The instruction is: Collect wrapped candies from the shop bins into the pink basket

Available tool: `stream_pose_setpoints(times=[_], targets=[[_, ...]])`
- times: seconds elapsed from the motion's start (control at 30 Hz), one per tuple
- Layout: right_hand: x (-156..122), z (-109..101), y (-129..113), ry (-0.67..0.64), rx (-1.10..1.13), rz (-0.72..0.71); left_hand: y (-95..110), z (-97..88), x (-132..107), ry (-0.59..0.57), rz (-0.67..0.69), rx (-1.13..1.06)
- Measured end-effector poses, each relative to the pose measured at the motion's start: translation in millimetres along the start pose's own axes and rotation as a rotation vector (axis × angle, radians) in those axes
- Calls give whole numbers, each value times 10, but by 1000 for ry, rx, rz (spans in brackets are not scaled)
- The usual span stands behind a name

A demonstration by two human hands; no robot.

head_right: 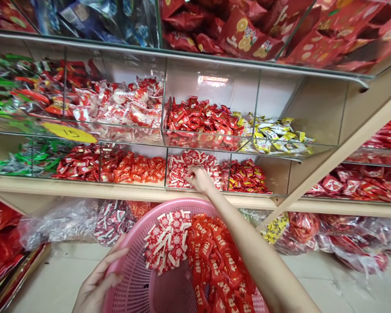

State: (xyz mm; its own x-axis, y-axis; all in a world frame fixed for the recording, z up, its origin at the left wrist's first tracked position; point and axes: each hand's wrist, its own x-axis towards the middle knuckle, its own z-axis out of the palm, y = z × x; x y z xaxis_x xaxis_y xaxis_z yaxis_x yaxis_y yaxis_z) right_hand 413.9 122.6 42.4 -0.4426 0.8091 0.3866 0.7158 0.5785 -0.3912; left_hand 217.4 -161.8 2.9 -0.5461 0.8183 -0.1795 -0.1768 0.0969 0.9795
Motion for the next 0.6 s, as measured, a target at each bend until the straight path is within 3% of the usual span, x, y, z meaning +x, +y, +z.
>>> stream_pose_setpoints(times=[0.17, 0.4, 0.6], targets=[[-36, 5, -1, 92, 99, -29, 12, -9, 19, -15, 6, 51], [-31, -5, -25, 25, 94, -6, 25, 21, -15, 19, 14, 19], [-129, -70, -122, 212, 185, -22, 10, 26, -16, 18, 17, -14]])
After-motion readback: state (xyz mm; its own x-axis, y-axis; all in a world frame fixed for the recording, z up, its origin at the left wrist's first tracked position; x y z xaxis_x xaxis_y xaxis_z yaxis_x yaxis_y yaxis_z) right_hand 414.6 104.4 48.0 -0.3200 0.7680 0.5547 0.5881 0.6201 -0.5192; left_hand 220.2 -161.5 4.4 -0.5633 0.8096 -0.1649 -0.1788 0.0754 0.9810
